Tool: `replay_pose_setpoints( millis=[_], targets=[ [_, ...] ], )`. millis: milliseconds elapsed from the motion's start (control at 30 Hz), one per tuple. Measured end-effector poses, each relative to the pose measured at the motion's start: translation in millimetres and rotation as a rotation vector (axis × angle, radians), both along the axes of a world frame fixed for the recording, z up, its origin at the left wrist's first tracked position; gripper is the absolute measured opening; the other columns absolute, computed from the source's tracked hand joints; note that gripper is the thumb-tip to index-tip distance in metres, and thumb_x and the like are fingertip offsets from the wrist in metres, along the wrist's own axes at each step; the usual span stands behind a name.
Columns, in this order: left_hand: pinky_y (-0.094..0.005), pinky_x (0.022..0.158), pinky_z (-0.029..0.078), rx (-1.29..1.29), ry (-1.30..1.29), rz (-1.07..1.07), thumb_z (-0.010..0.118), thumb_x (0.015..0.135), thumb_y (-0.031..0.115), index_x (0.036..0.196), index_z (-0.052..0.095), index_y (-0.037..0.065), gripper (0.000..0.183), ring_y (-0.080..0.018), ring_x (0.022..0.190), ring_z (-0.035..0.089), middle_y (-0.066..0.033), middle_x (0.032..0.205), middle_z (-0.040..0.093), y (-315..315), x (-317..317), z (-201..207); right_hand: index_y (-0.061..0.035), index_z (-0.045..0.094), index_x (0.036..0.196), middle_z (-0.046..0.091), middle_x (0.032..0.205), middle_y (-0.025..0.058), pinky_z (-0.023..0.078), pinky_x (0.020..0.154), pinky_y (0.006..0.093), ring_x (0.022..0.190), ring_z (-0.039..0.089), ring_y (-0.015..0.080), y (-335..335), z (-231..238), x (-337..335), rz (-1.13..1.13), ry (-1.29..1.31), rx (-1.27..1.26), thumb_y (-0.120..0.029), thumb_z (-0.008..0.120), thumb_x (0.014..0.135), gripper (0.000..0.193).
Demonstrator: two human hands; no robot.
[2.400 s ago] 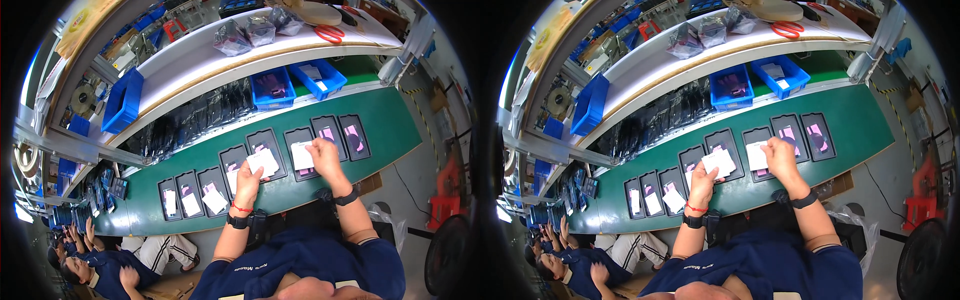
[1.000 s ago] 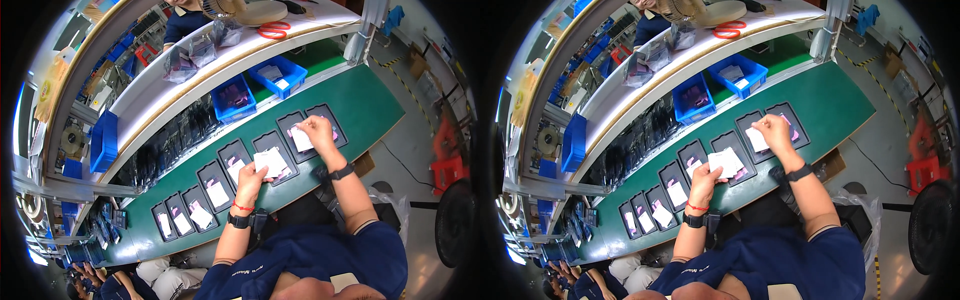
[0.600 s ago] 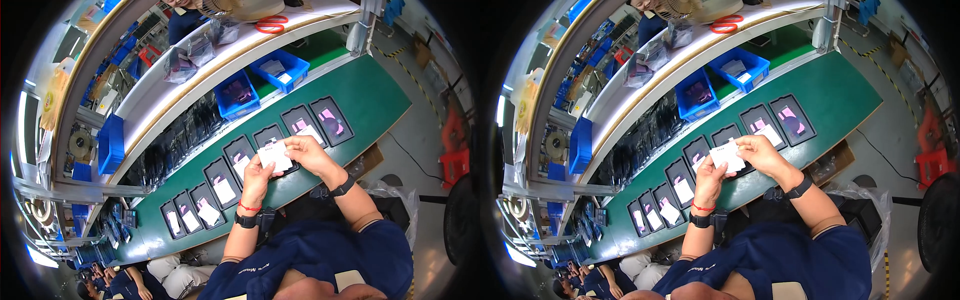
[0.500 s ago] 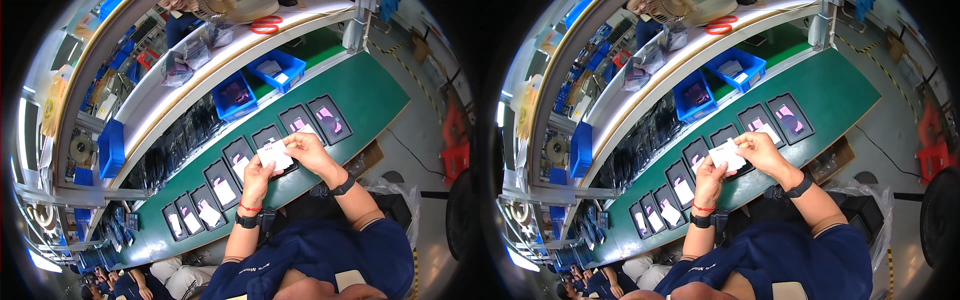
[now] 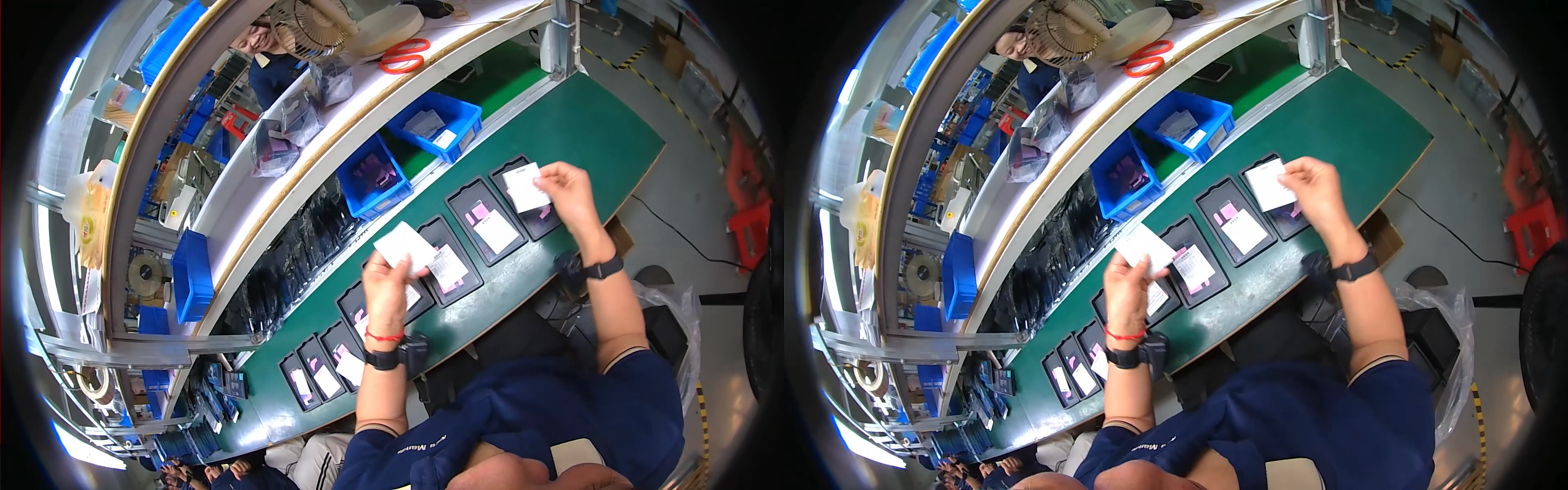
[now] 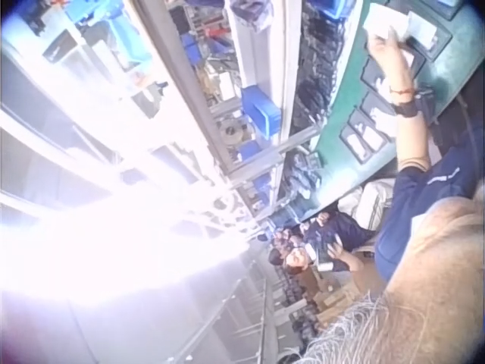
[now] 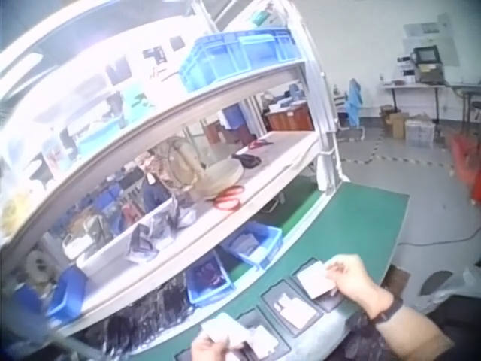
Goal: Packaging electronic components, instruction cards, and accessories into small black boxes at a manufacturing station.
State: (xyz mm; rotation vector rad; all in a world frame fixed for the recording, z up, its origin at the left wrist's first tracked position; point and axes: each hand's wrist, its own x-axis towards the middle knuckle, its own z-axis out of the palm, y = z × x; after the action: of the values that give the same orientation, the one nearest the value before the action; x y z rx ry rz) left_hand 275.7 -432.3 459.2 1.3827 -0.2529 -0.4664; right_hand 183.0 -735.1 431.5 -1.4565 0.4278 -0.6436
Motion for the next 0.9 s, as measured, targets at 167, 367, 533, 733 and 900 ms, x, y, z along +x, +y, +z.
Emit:
replay_pose_setpoints(
  millis=[167,367,533,733,900],
  targets=[
    [-0.0364,0.068,0.056,0.032,-0.049,0.140,0.051,0.084,-0.005,0.110,0.044,0.001,0.028,-0.0238,0.086,0.064,-0.0125,0.101,0.061,-19.2,69.9,27.4,0.0008,0.063,0.075,0.063,0.066,0.0121,0.048,0.058,0.0296,0.059,0.061,0.0182,-36.6,-40.1,2.3,-0.102,0.361,-0.496,-0.006,0.067,0.073,0.009],
    [-0.0383,0.070,0.056,0.146,-0.183,0.091,0.051,0.079,-0.007,0.123,0.034,-0.002,0.048,-0.0238,0.085,0.061,-0.0156,0.102,0.056,-97.6,108.9,34.3,-0.0013,0.061,0.078,0.062,0.066,0.0134,0.048,0.061,0.0349,0.063,0.061,0.0290,-27.3,-28.0,1.4,-0.116,0.425,-0.526,-0.003,0.066,0.071,0.008],
    [-0.0354,0.063,0.049,0.259,-0.533,0.319,0.053,0.069,-0.004,0.092,0.056,-0.004,0.023,-0.0262,0.072,0.062,-0.0177,0.079,0.061,-178.8,171.5,-11.8,-0.0033,0.057,0.090,0.054,0.093,0.0158,0.046,0.077,0.0380,0.090,0.054,0.0341,3.5,-37.1,5.6,-0.131,0.320,-0.846,0.001,0.068,0.060,0.032],
    [-0.0472,0.082,0.046,0.625,-0.576,0.376,0.064,0.068,0.013,0.090,0.058,-0.003,0.028,-0.0415,0.091,0.058,-0.0271,0.091,0.061,-187.6,158.4,-42.9,0.0000,0.053,0.107,0.054,0.102,0.0181,0.042,0.087,0.0392,0.098,0.052,0.0364,10.6,-48.6,-3.2,0.050,0.341,-0.920,0.004,0.067,0.063,0.047],
    [-0.0383,0.090,0.042,0.633,-0.733,-0.350,0.066,0.075,0.020,0.101,0.062,0.002,0.032,-0.0308,0.103,0.056,-0.0174,0.104,0.061,-27.6,80.1,23.9,0.0020,0.051,0.107,0.052,0.102,0.0197,0.040,0.088,0.0401,0.098,0.050,0.0377,24.1,-35.8,3.9,0.217,0.331,-0.960,0.004,0.064,0.066,0.043]
  ],
)
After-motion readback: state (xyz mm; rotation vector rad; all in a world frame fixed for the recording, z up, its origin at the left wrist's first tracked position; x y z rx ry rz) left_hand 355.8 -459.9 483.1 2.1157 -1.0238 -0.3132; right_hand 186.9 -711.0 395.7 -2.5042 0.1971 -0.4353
